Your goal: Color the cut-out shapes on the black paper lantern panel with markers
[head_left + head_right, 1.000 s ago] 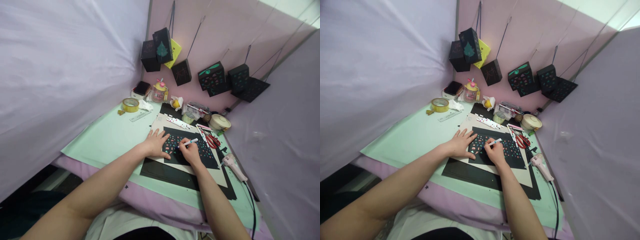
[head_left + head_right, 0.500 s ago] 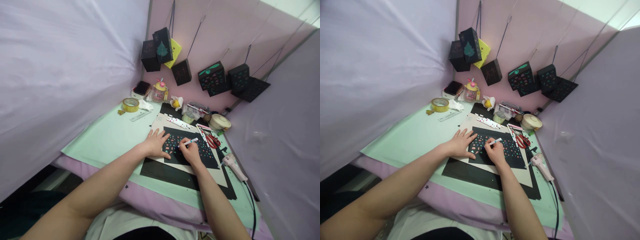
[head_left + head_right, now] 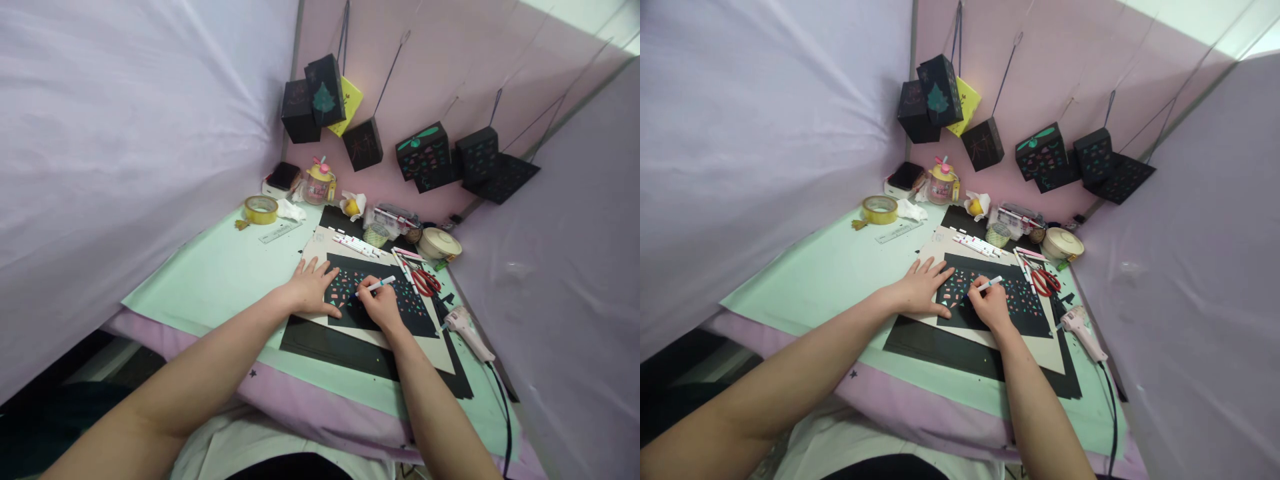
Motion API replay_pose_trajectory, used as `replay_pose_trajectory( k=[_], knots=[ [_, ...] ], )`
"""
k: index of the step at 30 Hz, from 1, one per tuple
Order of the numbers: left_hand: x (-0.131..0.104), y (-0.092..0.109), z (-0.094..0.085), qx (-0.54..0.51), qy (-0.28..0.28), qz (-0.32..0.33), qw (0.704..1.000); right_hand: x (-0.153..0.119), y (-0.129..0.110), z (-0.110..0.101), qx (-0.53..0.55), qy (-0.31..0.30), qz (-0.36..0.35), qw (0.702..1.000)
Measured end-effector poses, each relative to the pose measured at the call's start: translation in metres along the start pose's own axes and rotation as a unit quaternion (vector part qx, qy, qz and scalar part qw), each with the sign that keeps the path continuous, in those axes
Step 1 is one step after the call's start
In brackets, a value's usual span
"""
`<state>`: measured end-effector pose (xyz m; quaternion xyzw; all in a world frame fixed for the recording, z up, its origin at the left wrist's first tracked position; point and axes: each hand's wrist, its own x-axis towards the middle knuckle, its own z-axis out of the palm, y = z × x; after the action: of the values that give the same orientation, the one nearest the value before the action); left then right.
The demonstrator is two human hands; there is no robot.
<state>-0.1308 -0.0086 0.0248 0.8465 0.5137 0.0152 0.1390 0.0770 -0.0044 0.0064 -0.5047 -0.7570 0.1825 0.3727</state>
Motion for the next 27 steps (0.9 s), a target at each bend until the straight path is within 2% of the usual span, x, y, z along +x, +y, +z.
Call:
replay_pose_trajectory(
  k=[27],
  knots=[
    [-0.0005,0.0011,-0.0009,0.000,-0.002,-0.004,1.000,-0.0005,-0.0007,-0.0002,-0.010,0.010,0.010,1.000]
  ],
)
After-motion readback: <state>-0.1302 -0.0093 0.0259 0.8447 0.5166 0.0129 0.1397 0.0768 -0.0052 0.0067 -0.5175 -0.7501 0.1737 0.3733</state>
